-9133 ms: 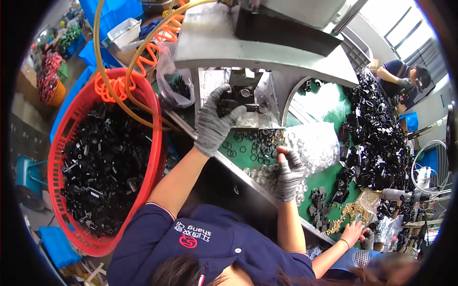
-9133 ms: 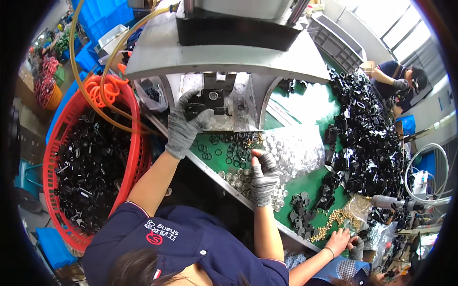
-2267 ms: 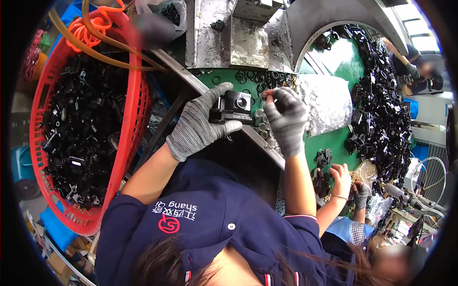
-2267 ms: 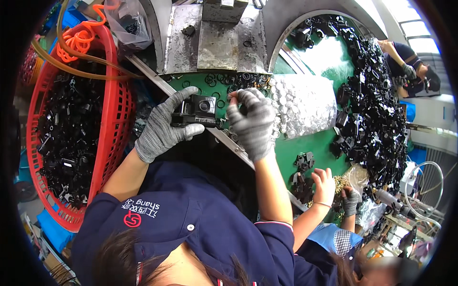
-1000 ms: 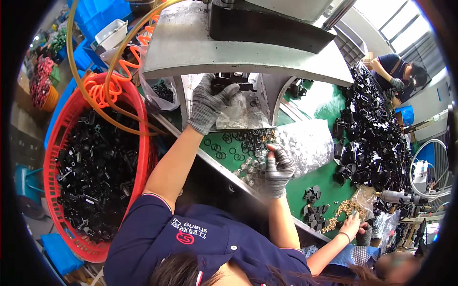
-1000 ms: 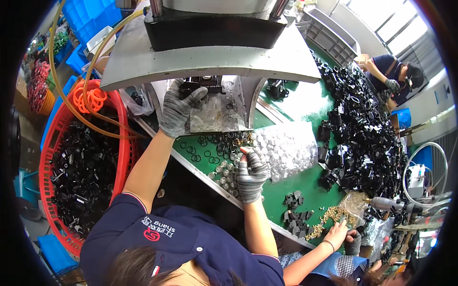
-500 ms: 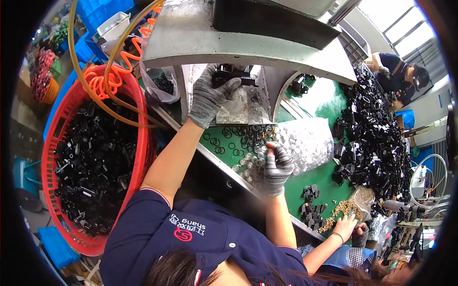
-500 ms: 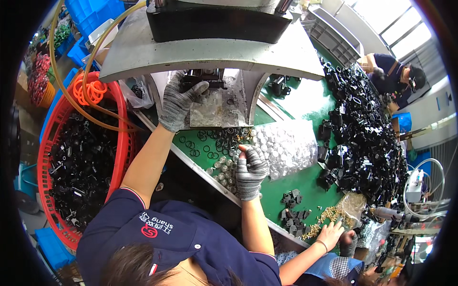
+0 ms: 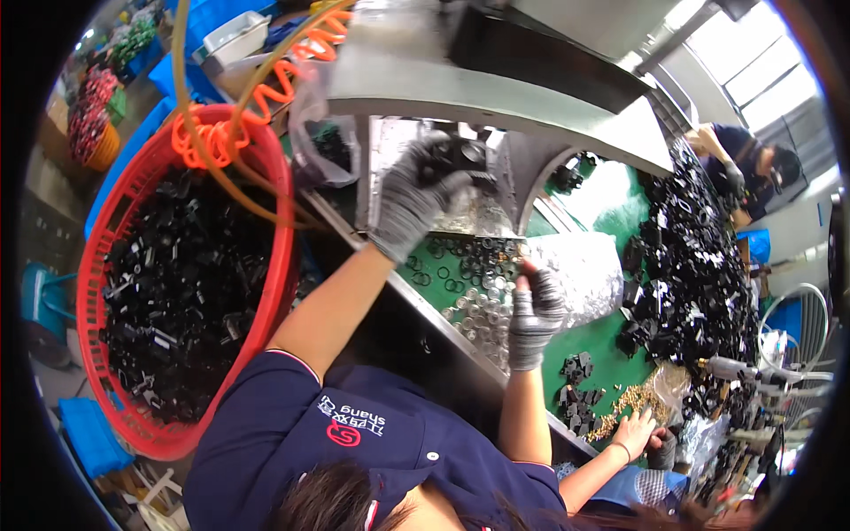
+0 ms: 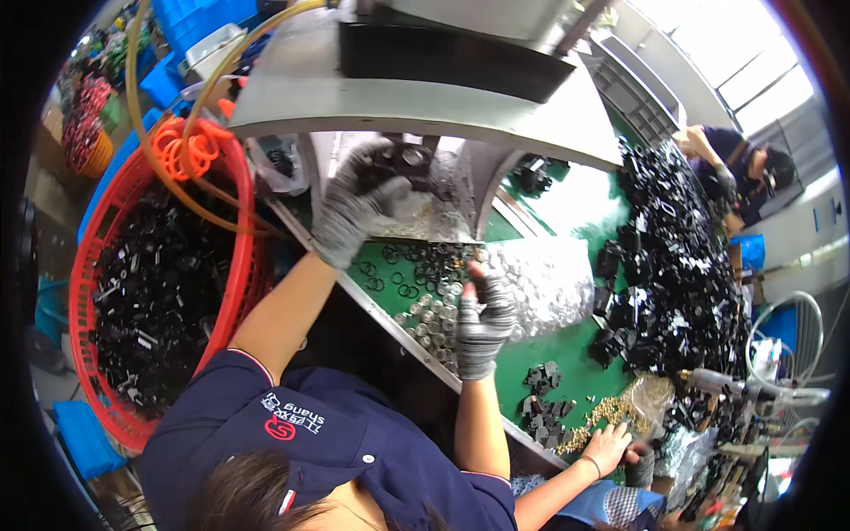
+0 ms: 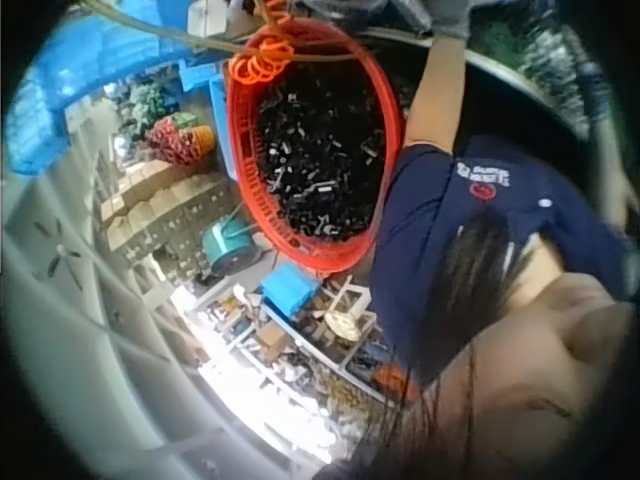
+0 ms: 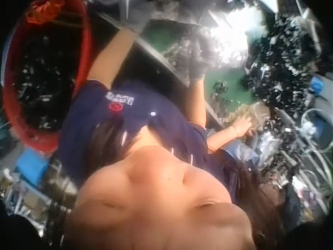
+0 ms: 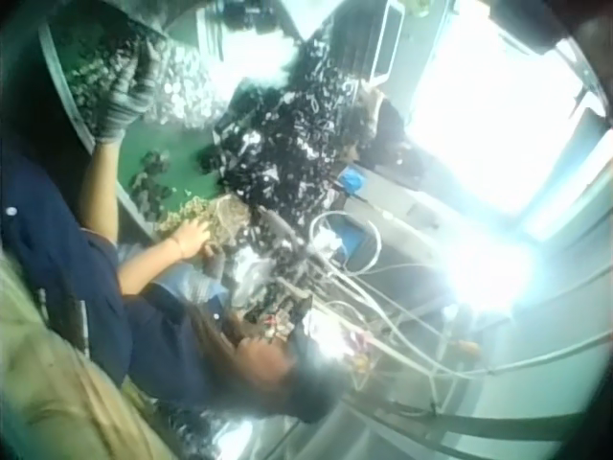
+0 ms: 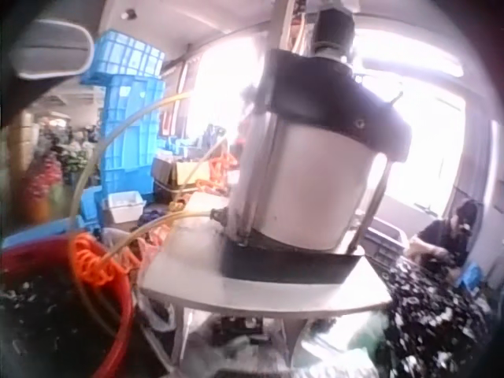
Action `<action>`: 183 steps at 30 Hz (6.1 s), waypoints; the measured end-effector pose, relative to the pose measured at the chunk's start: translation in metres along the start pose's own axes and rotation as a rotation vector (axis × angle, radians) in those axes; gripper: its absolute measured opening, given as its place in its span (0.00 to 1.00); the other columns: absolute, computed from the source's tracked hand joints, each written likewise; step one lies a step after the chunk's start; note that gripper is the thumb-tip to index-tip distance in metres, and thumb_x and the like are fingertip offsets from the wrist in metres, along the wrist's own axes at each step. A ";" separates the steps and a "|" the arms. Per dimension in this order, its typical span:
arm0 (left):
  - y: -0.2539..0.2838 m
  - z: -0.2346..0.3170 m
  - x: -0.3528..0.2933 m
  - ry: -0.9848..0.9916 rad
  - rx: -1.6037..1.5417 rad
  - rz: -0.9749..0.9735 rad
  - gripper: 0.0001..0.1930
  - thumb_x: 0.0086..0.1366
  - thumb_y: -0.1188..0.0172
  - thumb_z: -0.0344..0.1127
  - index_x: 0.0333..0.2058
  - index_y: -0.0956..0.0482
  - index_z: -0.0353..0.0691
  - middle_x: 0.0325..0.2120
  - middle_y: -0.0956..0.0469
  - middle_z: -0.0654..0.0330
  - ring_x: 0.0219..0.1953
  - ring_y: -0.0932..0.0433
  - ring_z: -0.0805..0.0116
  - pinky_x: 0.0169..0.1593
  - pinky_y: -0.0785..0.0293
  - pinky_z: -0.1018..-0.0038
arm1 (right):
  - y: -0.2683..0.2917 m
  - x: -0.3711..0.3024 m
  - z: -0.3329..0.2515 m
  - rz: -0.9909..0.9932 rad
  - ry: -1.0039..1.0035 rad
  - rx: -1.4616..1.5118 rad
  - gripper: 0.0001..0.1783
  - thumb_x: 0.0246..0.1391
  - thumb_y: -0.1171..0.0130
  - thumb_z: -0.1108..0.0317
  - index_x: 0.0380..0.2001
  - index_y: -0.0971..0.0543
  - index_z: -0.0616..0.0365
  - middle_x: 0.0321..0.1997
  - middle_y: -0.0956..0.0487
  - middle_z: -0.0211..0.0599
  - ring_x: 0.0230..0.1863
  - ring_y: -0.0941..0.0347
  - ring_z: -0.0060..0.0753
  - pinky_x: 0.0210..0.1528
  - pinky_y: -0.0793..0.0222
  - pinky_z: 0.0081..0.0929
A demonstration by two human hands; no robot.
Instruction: Assembling small black components using a manual press machine at a workstation.
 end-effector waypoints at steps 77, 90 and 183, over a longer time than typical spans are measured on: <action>0.034 0.022 -0.142 0.105 0.499 -0.152 0.37 0.46 0.25 0.33 0.56 0.33 0.42 0.47 0.26 0.59 0.50 0.27 0.70 0.54 0.29 0.71 | -0.044 -0.011 -0.056 -0.340 -0.082 -0.031 0.06 0.48 0.33 0.74 0.31 0.19 0.56 0.26 0.22 0.29 0.25 0.29 0.23 0.29 0.33 0.23; 0.015 0.021 -0.147 -0.011 0.683 -0.182 0.38 0.43 0.25 0.31 0.56 0.31 0.42 0.49 0.26 0.55 0.51 0.25 0.57 0.55 0.28 0.67 | -0.042 -0.023 -0.075 -0.497 0.294 -0.182 0.11 0.44 0.32 0.75 0.35 0.18 0.57 0.36 0.22 0.38 0.33 0.25 0.32 0.34 0.30 0.26; 0.050 0.001 -0.154 0.412 0.449 -0.135 0.36 0.50 0.26 0.36 0.58 0.32 0.37 0.40 0.21 0.58 0.39 0.21 0.72 0.45 0.24 0.77 | -0.051 -0.020 -0.021 -0.812 0.345 -0.929 0.12 0.51 0.39 0.66 0.40 0.18 0.52 0.38 0.23 0.37 0.32 0.24 0.43 0.35 0.29 0.39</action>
Point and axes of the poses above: each hand's wrist, its own x-axis towards the middle knuckle, its own y-axis out of the back of the hand, z = x × y, the point moved 6 cm from there along x, towards the middle knuckle
